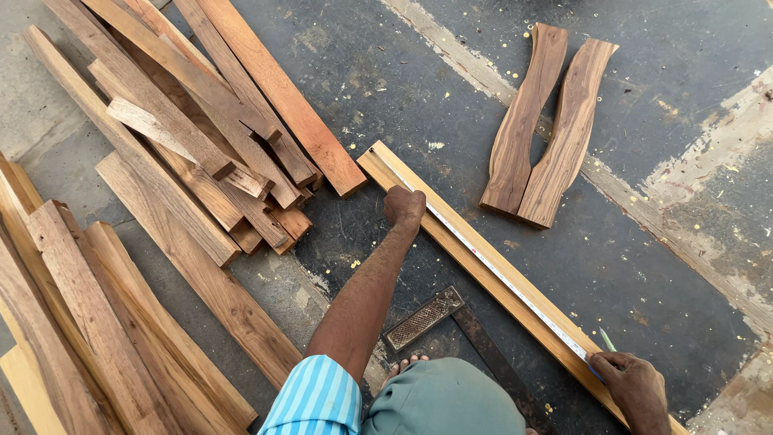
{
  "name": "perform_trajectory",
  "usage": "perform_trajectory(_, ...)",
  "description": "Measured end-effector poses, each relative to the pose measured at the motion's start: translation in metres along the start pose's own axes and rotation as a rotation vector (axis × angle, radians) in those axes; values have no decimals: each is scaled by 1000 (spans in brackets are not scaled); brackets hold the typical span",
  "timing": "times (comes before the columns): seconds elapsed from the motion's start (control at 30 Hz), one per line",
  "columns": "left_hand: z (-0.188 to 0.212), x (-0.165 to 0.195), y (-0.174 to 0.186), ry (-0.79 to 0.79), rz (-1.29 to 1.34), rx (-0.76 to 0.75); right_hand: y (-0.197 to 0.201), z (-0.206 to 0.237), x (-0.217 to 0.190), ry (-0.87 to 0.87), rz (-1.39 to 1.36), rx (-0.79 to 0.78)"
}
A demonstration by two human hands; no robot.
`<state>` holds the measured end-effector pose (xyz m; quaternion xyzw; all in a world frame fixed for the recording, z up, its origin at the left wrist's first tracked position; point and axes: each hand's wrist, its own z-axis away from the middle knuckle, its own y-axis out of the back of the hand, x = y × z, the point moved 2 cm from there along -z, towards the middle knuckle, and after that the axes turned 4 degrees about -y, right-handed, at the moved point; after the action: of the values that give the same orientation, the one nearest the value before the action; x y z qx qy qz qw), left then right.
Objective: The person selects wooden planks from a pile on the floor and measures them with a tape measure. They use a try square as a guide and a green pencil to mark cutting lines on the planks, working through several pieces one at a time.
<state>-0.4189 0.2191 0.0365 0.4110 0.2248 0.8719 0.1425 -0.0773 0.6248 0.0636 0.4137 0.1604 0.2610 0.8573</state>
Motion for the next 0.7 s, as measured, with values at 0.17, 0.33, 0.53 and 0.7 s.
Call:
perform_trajectory(0.17,-3,-7,1,-12,-151,95,11,12,7,-6,-38,25)
perform_trajectory(0.33,0,-30,-1,100,276,23,44,48,114,1,-31,237)
perform_trajectory(0.53,1,-32,12,98,218,-25,54,69,184,-88,-102,195)
perform_trajectory(0.7,-19,-39,15,176,153,-37,47,77,180,-161,-98,129)
